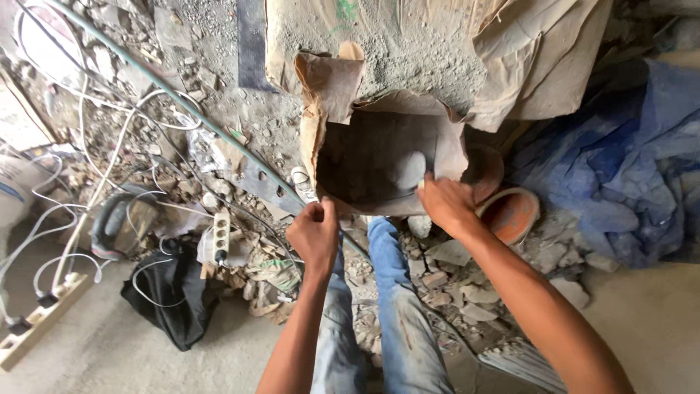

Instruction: The person scoops cement powder from a large paper bag and transfers it into two small circular containers using a trowel.

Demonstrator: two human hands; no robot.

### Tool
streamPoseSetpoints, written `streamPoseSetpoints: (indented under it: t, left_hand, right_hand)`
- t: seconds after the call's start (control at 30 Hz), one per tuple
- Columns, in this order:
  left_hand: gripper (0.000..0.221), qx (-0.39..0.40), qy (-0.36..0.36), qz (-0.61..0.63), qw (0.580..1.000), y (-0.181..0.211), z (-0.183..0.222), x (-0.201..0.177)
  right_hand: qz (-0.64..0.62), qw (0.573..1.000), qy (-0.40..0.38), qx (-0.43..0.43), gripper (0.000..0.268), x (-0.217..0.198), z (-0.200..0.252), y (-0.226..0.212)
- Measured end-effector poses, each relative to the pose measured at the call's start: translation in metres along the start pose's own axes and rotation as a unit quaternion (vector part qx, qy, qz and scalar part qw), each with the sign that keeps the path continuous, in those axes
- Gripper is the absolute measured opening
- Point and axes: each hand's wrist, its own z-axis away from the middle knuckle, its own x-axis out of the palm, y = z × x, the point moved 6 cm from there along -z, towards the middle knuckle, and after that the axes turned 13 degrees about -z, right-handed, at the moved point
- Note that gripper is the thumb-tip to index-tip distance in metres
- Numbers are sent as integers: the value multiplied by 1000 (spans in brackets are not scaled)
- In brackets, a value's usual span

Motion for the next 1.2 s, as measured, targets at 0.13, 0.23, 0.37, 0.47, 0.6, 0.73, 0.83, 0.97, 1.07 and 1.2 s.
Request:
streamPoseSetpoints:
  t: [0.13,0.23,0.37,0.47,0.6,0.73,0.83,0.97,1.07,1.2]
  left_hand:
    - [27,43,71,94,992,-2,-8,-15]
    - [27,62,46,98,992,-2,-11,-17]
    - [30,63,7,111,992,-3,-17,-18]
    - [30,108,-3,162,981,1,-16,-17]
    - [34,72,-52,209,974,0,-14,-12]
    - [32,84,-59,220,970,-1,-14,-13]
    - [33,87,-54,210,972,-2,-14,-14]
    - [31,71,-44,216,973,-4,-13,-12]
    - [35,54,-55,171,982,-8,-14,-9]
    - [30,53,-45,173,982,-5,-12,-13]
  right_hand:
    - [97,995,-4,29,64,37,-57,-1]
    - [59,998,12,-23,31,59,-105,-5]
    - [21,995,57,-80,23,76,-123,-10]
    - [-2,996,56,-71,23,78,-104,-9]
    - [1,996,60,-62,32,68,-99,-13]
    - [28,998,6,-50,35,65,-100,-16]
    - [18,993,22,-115,36,52,-89,-30]
    - [-31,995,25,-95,37,32,-80,-27]
    - [-57,989,46,-126,39,18,-70,-22]
    - [-87,969,119,-196,37,-8,-39,-21]
